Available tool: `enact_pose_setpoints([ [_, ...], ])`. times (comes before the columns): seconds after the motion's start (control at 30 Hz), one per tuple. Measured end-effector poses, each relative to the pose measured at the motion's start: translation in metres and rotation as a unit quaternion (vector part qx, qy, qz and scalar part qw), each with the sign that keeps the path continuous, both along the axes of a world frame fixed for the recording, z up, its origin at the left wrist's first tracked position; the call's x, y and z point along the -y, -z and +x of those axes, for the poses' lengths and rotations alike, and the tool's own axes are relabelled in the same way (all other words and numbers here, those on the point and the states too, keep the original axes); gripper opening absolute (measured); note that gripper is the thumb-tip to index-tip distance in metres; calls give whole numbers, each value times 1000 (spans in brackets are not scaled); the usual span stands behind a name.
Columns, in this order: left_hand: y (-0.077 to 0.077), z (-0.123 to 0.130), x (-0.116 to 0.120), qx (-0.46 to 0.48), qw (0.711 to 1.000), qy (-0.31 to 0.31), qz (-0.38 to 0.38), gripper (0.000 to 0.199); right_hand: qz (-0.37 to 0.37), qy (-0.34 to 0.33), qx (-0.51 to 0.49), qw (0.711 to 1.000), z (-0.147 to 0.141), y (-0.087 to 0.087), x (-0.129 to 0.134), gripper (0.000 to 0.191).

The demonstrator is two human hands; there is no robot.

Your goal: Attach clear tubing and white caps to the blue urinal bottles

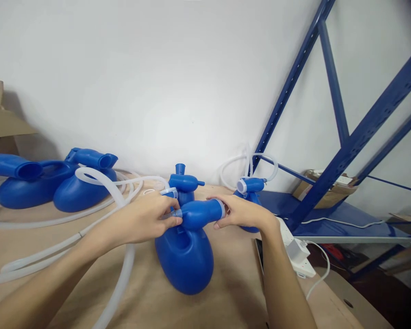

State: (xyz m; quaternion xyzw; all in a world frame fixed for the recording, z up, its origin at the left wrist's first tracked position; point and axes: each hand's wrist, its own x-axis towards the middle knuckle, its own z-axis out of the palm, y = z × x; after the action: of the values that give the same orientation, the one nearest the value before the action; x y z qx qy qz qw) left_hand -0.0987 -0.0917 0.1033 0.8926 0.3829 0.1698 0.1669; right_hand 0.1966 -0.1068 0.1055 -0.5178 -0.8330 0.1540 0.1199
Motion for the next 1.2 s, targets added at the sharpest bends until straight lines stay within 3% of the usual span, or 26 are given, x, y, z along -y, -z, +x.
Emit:
enact_pose_setpoints([
  [0.3, -11, -14, 5, 53, 998, -2, -45, 46, -148, 42, -8, 988, 1, 10, -10, 59],
  [0.5, -26, -25, 9, 162, 982, -55, -81, 55, -239, 31, 35, 970, -15, -9, 7, 66],
  [0.57, -31, -31, 12, 185, 979, -73, -53, 53, -207, 17, 43, 977, -29, -18, 25, 70],
  [0.67, -37, -38, 18, 222, 971, -91, -6, 47, -93, 21, 10, 995, -60, -25, 52, 67],
  [0.77, -38, -40, 24, 261, 957, -118, 45, 39, -70, 36, -3, 997, -91, -20, 62, 74],
  [0.93, -33, -30, 29, 303, 938, -123, 116, 32, -41, 91, -160, 982, -114, -3, 38, 73],
  [1.2, -24, -19, 44, 269, 909, -16, 318, 23, 3, 44, -428, 903, -117, 9, 12, 55],
])
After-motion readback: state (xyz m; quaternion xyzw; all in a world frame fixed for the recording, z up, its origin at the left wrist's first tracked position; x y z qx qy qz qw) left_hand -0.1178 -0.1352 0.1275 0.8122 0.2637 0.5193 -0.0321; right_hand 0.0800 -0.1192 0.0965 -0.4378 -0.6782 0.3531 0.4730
